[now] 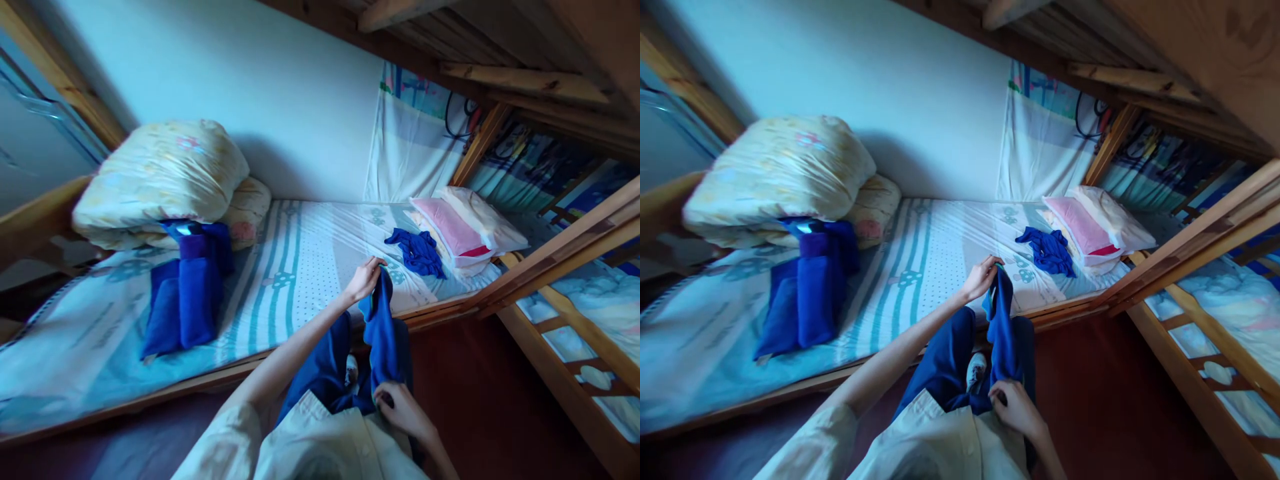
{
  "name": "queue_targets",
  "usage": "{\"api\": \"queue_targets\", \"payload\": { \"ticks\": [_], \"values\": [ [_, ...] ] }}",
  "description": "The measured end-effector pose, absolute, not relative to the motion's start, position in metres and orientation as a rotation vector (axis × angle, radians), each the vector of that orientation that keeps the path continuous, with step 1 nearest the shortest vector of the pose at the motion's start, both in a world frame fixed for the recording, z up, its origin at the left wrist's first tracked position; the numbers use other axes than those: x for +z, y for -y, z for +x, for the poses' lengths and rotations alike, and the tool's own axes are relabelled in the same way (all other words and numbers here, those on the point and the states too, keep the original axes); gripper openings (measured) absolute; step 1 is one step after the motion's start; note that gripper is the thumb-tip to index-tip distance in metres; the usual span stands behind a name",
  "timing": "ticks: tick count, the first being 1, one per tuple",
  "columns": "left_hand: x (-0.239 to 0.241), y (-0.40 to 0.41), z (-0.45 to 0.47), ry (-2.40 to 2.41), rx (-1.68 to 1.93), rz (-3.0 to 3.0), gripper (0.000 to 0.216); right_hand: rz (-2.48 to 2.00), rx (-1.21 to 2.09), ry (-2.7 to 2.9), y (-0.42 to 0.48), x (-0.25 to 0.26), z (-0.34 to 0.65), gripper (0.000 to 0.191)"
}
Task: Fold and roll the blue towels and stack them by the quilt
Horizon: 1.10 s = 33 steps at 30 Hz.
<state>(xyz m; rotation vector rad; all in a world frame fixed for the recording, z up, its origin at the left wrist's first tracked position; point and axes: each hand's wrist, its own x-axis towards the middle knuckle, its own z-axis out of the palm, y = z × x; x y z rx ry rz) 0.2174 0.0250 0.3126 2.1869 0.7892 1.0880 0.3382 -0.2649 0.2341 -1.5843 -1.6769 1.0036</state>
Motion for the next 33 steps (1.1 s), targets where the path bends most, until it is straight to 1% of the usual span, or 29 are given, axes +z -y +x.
{"api": "queue_targets", "payload": {
  "ticks": [2, 3, 6, 8, 9, 10, 13, 17, 19, 22, 25, 27, 30, 33],
  "values": [
    [0.351, -0.014, 0.209, -0.687, 1.113, 2.262, 0.031, -1.508, 0.823, 1.618, 0.242, 0.258, 0.342, 0.013],
    [0.367, -0.008, 0.205, -0.634, 1.109, 2.302, 0.031, -1.474, 0.720, 1.564, 0.229, 0.271, 0.343, 0.014],
    [0.401, 0.009, 0.191, -0.517, 1.068, 2.413, 0.032, -1.402, 0.427, 1.401, 0.185, 0.310, 0.345, 0.031],
    [0.415, 0.018, 0.183, -0.487, 1.023, 2.475, 0.032, -1.330, 0.348, 1.386, 0.156, 0.335, 0.346, 0.043],
    [0.420, 0.021, 0.179, -0.483, 1.002, 2.498, 0.032, -1.287, 0.343, 1.399, 0.144, 0.346, 0.346, 0.045],
    [0.424, 0.023, 0.175, -0.484, 0.985, 2.514, 0.032, -1.247, 0.359, 1.424, 0.132, 0.356, 0.346, 0.042],
    [0.433, 0.026, 0.163, -0.510, 0.980, 2.516, 0.032, -1.169, 0.482, 1.534, 0.110, 0.376, 0.343, 0.025],
    [0.440, 0.026, 0.149, -0.590, 1.004, 2.466, 0.030, -1.129, 0.667, 1.621, 0.102, 0.382, 0.338, 0.024],
    [0.440, 0.025, 0.143, -0.653, 1.012, 2.437, 0.028, -1.149, 0.654, 1.618, 0.102, 0.379, 0.337, 0.021],
    [0.441, 0.025, 0.137, -0.745, 1.006, 2.424, 0.027, -1.256, 0.396, 1.578, 0.101, 0.376, 0.335, 0.010],
    [0.445, 0.027, 0.137, -0.776, 0.960, 2.441, 0.027, -1.313, 0.116, 1.592, 0.098, 0.375, 0.332, 0.014],
    [0.449, 0.029, 0.137, -0.763, 0.927, 2.452, 0.026, -1.339, -0.002, 1.643, 0.092, 0.374, 0.330, 0.018],
    [0.455, 0.032, 0.135, -0.757, 0.879, 2.475, 0.024, -1.423, -0.083, 1.719, 0.082, 0.372, 0.329, 0.024],
    [0.453, 0.031, 0.128, -0.803, 0.865, 2.515, 0.024, -1.536, -0.051, 1.736, 0.076, 0.368, 0.335, 0.025]
  ]
}}
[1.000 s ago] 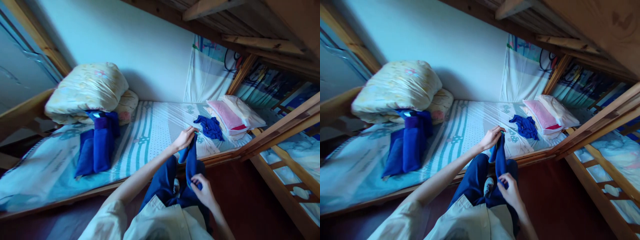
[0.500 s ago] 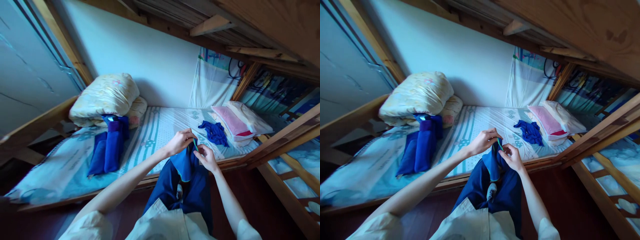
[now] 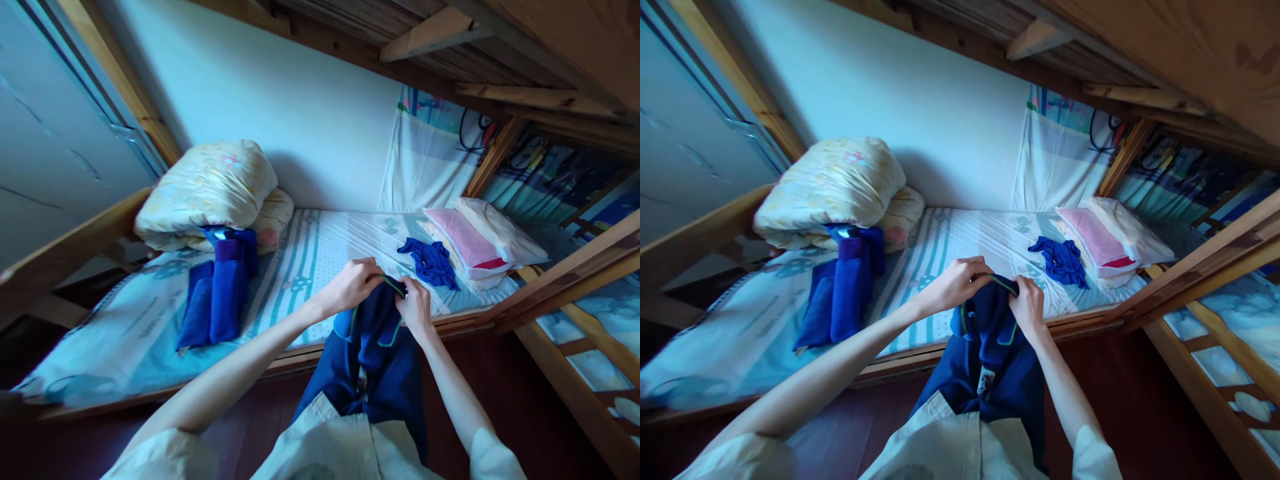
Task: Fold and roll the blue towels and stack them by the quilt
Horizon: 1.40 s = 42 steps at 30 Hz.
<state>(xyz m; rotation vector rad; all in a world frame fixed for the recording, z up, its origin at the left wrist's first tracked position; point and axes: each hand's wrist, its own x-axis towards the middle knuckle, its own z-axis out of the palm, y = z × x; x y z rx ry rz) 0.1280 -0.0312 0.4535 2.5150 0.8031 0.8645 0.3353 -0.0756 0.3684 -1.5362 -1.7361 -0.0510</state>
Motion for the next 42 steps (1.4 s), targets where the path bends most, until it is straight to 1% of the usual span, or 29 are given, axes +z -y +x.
{"api": "queue_targets", "payload": {
  "ticks": [3, 8, 13, 15, 17, 23, 27, 29, 31, 33, 35, 38, 42],
  "values": [
    [0.446, 0.027, 0.115, -0.890, 0.859, 2.587, 0.027, -1.671, 0.053, 1.729, 0.075, 0.365, 0.353, 0.025],
    [0.430, 0.019, 0.091, -1.060, 0.759, 2.700, 0.029, -1.733, 0.216, 1.775, 0.084, 0.369, 0.400, 0.034],
    [0.407, -0.003, 0.075, -1.166, 0.650, 2.804, 0.035, -1.745, 0.283, 1.869, 0.103, 0.400, 0.432, 0.055],
    [0.392, -0.017, 0.071, -1.160, 0.643, 2.838, 0.036, -1.760, 0.286, 1.881, 0.113, 0.419, 0.435, 0.059],
    [0.373, -0.031, 0.070, -1.152, 0.648, 2.840, 0.033, -1.750, 0.330, 1.906, 0.123, 0.441, 0.435, 0.058],
    [0.309, -0.040, 0.092, -1.139, 0.654, 2.601, 0.020, -1.638, 0.550, 2.021, 0.149, 0.495, 0.435, 0.041],
    [0.285, -0.025, 0.104, -1.042, 0.532, 2.362, 0.023, -1.663, 0.625, 2.007, 0.161, 0.511, 0.460, 0.031],
    [0.285, -0.020, 0.100, -0.986, 0.540, 2.297, 0.029, -1.701, 0.627, 1.958, 0.167, 0.513, 0.479, 0.034],
    [0.291, -0.020, 0.090, -0.944, 0.636, 2.296, 0.034, -1.737, 0.595, 1.884, 0.173, 0.511, 0.498, 0.044],
    [0.303, -0.023, 0.073, -0.924, 0.729, 2.357, 0.038, -1.765, 0.509, 1.800, 0.179, 0.506, 0.513, 0.053],
    [0.318, -0.026, 0.054, -0.933, 0.767, 2.469, 0.038, -1.789, 0.405, 1.751, 0.183, 0.500, 0.523, 0.058],
    [0.337, -0.031, 0.025, -0.979, 0.781, 2.621, 0.038, -1.817, 0.283, 1.754, 0.186, 0.488, 0.528, 0.058],
    [0.348, -0.041, -0.002, -1.142, 0.884, 2.673, 0.042, -1.751, 0.137, 1.715, 0.179, 0.475, 0.526, 0.051]
  ]
}}
